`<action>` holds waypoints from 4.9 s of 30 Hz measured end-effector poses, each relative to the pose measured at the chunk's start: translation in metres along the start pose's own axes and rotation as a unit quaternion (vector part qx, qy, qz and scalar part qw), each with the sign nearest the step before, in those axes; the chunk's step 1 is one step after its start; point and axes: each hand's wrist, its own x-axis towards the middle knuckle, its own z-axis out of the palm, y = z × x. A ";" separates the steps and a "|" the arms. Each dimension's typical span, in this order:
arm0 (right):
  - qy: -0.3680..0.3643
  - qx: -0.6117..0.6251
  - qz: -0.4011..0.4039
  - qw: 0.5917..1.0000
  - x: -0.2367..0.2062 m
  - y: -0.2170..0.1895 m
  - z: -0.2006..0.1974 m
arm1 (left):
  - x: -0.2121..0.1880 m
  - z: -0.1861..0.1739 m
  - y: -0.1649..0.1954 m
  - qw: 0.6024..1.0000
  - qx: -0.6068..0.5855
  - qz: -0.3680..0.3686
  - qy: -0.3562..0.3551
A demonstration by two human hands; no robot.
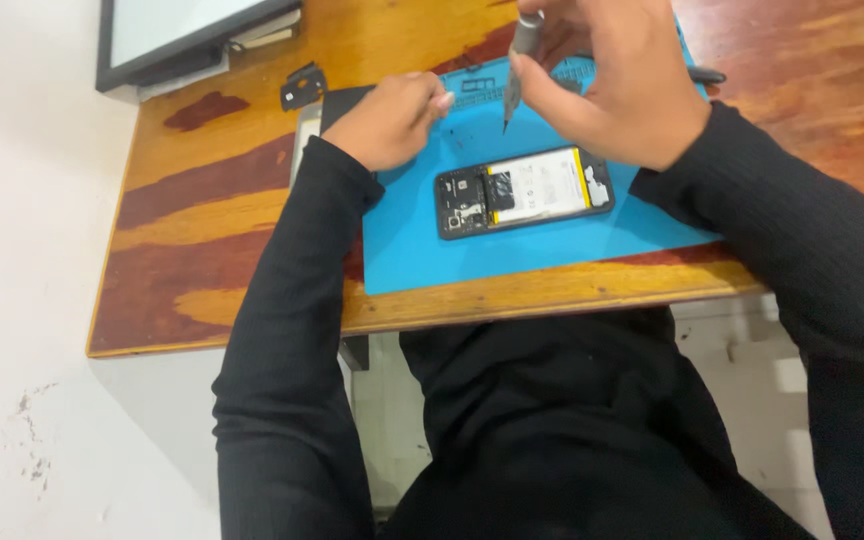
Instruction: The person removes adhesive from a new phone battery using a metal tool, then places the battery into the phone chassis and secures it by screwing in screws with a screwdriver. The person handles the battery, phone chassis, and screws throughout the process.
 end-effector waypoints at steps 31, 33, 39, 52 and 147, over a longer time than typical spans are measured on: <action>0.085 -0.002 -0.005 0.996 0.008 -0.031 -0.007 | 0.001 -0.015 -0.005 0.804 -0.579 -0.112 0.080; 0.095 0.005 -0.025 0.995 0.010 -0.031 -0.004 | 0.001 -0.014 0.000 0.753 -0.644 -0.118 0.066; 0.099 0.009 -0.041 0.994 0.009 -0.034 0.003 | 0.003 -0.005 0.020 0.702 -0.707 -0.070 0.054; 0.105 -0.004 -0.047 0.993 0.009 -0.035 0.006 | 0.004 -0.002 0.029 0.687 -0.717 -0.088 0.074; 0.119 0.000 -0.022 0.993 0.003 -0.033 0.002 | 0.001 0.005 0.020 0.787 -0.605 -0.085 0.091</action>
